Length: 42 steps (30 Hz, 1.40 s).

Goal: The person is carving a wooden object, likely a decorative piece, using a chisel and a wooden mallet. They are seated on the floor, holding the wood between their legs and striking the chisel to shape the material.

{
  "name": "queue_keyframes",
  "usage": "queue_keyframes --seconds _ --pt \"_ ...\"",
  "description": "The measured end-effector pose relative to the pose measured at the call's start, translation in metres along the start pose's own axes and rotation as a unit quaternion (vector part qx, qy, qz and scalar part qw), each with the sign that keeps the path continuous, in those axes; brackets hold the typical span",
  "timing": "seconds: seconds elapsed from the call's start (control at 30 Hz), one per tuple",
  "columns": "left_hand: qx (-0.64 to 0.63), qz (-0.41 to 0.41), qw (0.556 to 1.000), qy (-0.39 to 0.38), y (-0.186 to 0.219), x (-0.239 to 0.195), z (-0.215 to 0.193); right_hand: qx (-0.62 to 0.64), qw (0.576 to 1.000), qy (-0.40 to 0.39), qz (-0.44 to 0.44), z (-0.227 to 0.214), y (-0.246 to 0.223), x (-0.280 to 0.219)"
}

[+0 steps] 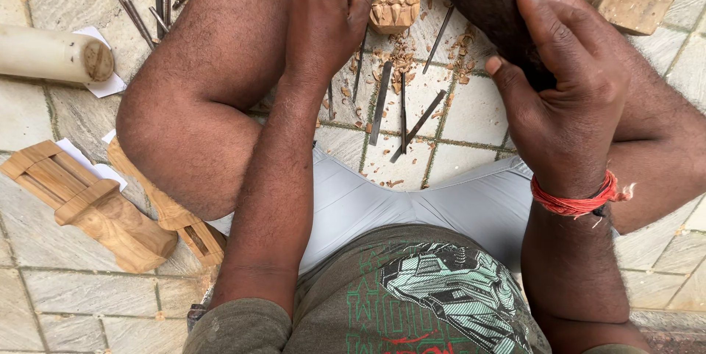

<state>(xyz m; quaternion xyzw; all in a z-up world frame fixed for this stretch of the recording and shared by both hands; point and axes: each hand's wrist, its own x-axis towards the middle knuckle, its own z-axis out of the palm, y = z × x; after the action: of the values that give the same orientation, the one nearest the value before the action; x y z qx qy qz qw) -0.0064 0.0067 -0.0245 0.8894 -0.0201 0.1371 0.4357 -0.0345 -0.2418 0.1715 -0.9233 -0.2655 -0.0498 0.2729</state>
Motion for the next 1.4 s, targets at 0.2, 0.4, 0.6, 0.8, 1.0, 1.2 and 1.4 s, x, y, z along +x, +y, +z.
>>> queue_keyframes --seconds 0.2,0.4,0.6,0.8,1.0,1.2,1.4 --pt "0.004 0.028 1.0 0.003 0.003 -0.002 0.004 -0.059 0.997 -0.002 -0.04 -0.003 -0.011 0.017" --pt "0.036 0.01 0.999 -0.027 0.003 0.0 0.005 -0.182 0.981 -0.011 -0.071 -0.007 -0.025 0.032" --pt "0.008 -0.022 0.998 -0.054 0.021 -0.001 -0.014 -0.133 0.99 -0.048 -0.02 -0.014 -0.019 0.025" --pt "0.092 -0.158 0.965 -0.187 0.03 -0.046 -0.062 0.323 0.905 -0.004 0.278 -0.019 0.024 -0.008" --pt "0.269 -0.294 0.847 -0.351 0.027 -0.082 -0.053 0.482 0.772 0.12 0.398 -0.029 0.088 -0.053" --pt "0.391 -0.272 0.843 -0.251 0.021 -0.092 -0.033 0.554 0.733 0.148 0.367 -0.019 0.13 -0.071" --pt "0.286 -0.187 0.914 -0.219 0.068 -0.103 0.04 0.537 0.746 0.146 0.367 -0.011 0.132 -0.071"
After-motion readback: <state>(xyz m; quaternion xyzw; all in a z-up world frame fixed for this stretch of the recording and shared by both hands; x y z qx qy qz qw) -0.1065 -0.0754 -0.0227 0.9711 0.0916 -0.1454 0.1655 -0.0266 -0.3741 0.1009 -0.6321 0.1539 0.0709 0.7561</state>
